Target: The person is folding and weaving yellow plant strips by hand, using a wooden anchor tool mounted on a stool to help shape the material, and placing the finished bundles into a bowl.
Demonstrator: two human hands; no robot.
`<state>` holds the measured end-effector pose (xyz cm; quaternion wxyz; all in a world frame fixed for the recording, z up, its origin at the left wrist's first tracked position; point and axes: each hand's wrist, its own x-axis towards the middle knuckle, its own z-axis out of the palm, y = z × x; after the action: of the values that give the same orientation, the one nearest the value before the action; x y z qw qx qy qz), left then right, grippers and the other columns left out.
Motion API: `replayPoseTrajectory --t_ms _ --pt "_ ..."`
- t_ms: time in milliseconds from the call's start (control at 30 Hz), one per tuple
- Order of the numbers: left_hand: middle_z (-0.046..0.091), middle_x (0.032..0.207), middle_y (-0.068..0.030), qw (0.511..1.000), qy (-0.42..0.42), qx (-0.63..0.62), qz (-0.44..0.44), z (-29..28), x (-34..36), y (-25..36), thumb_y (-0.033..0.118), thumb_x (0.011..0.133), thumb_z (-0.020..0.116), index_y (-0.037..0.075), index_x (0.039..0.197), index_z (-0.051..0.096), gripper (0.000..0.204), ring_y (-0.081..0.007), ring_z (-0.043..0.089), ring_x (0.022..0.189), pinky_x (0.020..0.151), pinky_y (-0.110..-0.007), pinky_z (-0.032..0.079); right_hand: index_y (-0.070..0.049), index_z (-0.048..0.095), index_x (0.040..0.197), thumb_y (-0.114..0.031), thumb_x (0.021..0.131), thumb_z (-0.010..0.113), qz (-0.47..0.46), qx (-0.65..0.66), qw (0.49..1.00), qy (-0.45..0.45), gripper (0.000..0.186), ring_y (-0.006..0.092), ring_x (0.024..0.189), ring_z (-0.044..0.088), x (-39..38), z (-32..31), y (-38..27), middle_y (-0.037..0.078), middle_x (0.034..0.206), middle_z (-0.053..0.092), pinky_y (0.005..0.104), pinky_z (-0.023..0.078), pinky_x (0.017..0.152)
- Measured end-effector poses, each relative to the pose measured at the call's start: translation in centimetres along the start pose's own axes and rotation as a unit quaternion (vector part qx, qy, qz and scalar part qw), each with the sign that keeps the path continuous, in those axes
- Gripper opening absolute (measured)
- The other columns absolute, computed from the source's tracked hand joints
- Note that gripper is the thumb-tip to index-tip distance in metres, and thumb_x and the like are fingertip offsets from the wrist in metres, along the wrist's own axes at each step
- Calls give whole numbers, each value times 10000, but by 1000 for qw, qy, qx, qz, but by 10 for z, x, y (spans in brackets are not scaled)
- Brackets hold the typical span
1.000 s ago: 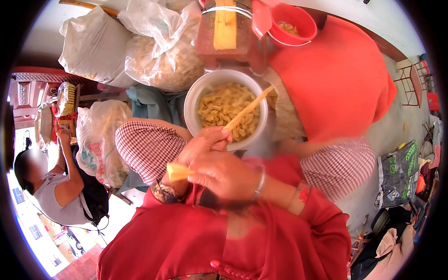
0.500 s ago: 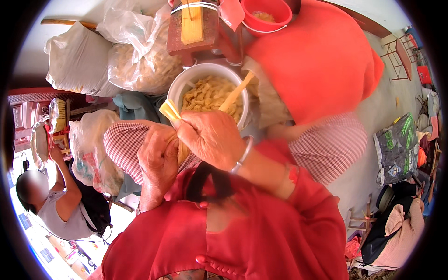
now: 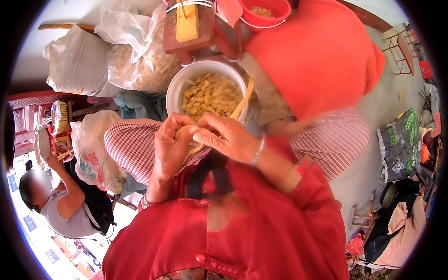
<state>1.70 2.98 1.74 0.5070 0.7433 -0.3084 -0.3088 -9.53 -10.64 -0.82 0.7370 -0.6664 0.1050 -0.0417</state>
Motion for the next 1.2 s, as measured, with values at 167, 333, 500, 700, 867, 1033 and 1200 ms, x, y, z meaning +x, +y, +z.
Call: replayPoseTrajectory --t_ms 167,333,500,700,867,1033,1200 --pt "624 913 -57 926 -62 -352 -121 -3 5 -7 113 898 594 24 1057 552 187 -126 596 830 738 -243 488 -17 529 990 -305 959 496 4 7 1000 -24 292 113 677 499 -6 -4 4 53 747 521 261 426 625" --pt "598 1054 -93 873 -138 -449 -129 -6 -1 3 84 890 578 16 1202 521 325 -180 578 981 863 -299 467 -24 531 1006 -313 984 442 -29 55 998 -22 303 82 653 523 -6 -10 7 23 780 546 216 436 579" --pt "545 1141 -133 981 -130 -33 142 0 3 -2 61 838 628 22 1324 438 523 -232 513 1082 954 -334 394 -19 532 1002 -322 986 438 -13 90 996 1 318 71 646 514 -10 -4 13 16 794 545 207 433 578" --pt "528 1194 -182 985 -145 -70 58 4 -1 -7 152 848 646 8 1347 412 569 -298 509 1099 970 -364 388 -12 538 1004 -320 987 435 -3 79 997 -3 325 63 623 512 -8 -4 13 13 797 549 196 432 573" --pt "538 1217 -168 987 -125 -98 10 9 1 -14 237 900 599 -25 1286 467 485 -266 540 1054 908 -339 428 -21 533 1025 -291 982 454 -1 47 999 27 285 60 629 518 -7 -1 16 25 835 566 197 431 561" --pt "582 1139 -129 960 -118 -254 -31 9 2 -14 290 961 496 -48 1166 559 399 -158 564 942 803 -268 453 -19 470 1120 -309 957 506 -46 -3 994 101 335 72 778 537 -2 5 14 20 863 565 211 434 676" --pt "599 1010 -125 885 -185 -419 -84 5 -1 -14 358 964 453 -41 1156 547 452 -167 566 842 752 -317 491 -16 475 1125 -326 917 574 -30 -36 993 105 385 131 810 583 -5 -5 14 84 913 595 252 465 709"
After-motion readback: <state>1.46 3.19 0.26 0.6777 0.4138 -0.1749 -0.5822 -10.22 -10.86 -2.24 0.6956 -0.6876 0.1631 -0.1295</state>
